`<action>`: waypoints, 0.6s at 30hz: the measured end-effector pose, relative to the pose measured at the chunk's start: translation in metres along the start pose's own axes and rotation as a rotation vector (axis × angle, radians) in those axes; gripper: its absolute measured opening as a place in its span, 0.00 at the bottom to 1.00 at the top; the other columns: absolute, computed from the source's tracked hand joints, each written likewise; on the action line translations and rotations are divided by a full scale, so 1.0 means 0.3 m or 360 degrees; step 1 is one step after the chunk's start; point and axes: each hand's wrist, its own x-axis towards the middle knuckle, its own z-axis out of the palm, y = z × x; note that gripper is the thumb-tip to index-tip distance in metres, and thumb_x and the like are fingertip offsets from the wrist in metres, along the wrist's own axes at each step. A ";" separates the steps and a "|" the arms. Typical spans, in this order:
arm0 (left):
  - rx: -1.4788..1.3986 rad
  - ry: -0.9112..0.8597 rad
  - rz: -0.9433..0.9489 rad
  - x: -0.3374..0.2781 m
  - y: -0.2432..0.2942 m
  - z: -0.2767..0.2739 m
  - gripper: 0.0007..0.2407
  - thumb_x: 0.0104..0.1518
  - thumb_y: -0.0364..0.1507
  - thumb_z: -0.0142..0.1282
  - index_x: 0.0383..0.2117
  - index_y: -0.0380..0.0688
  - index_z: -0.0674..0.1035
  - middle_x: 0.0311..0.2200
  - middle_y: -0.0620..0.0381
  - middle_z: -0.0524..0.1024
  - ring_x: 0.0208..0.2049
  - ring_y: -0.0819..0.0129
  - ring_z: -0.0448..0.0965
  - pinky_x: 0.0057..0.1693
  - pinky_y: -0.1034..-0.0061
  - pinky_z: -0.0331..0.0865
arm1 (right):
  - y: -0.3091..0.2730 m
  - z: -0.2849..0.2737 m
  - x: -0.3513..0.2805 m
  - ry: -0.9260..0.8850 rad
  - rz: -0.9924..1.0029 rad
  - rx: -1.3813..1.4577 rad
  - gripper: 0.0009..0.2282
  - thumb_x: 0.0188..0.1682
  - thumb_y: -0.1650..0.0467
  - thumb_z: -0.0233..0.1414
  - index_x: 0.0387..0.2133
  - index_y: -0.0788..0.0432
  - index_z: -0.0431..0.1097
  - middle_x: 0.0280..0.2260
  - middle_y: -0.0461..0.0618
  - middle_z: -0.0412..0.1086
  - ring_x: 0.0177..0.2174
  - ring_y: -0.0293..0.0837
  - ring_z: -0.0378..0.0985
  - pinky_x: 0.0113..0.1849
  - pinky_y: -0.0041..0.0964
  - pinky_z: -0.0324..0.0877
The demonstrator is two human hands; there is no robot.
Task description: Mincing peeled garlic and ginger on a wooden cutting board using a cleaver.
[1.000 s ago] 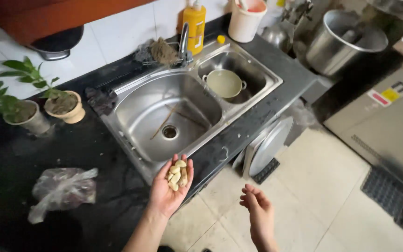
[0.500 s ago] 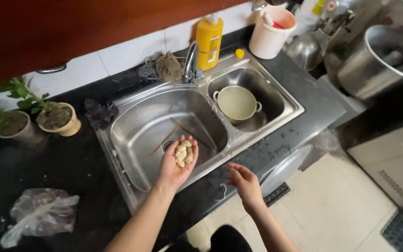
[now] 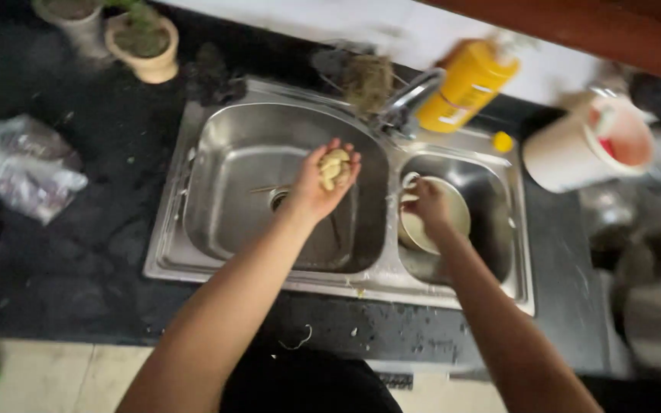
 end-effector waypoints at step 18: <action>-0.0018 0.0039 0.0448 0.258 -0.056 -0.013 0.10 0.66 0.36 0.49 0.38 0.52 0.83 0.40 0.49 0.83 0.39 0.49 0.85 0.42 0.70 0.81 | 0.130 -0.012 0.808 -0.0270 -0.0021 0.0343 0.05 0.55 0.73 0.53 0.42 0.55 0.66 0.34 0.54 0.74 0.26 0.43 0.76 0.35 0.37 0.80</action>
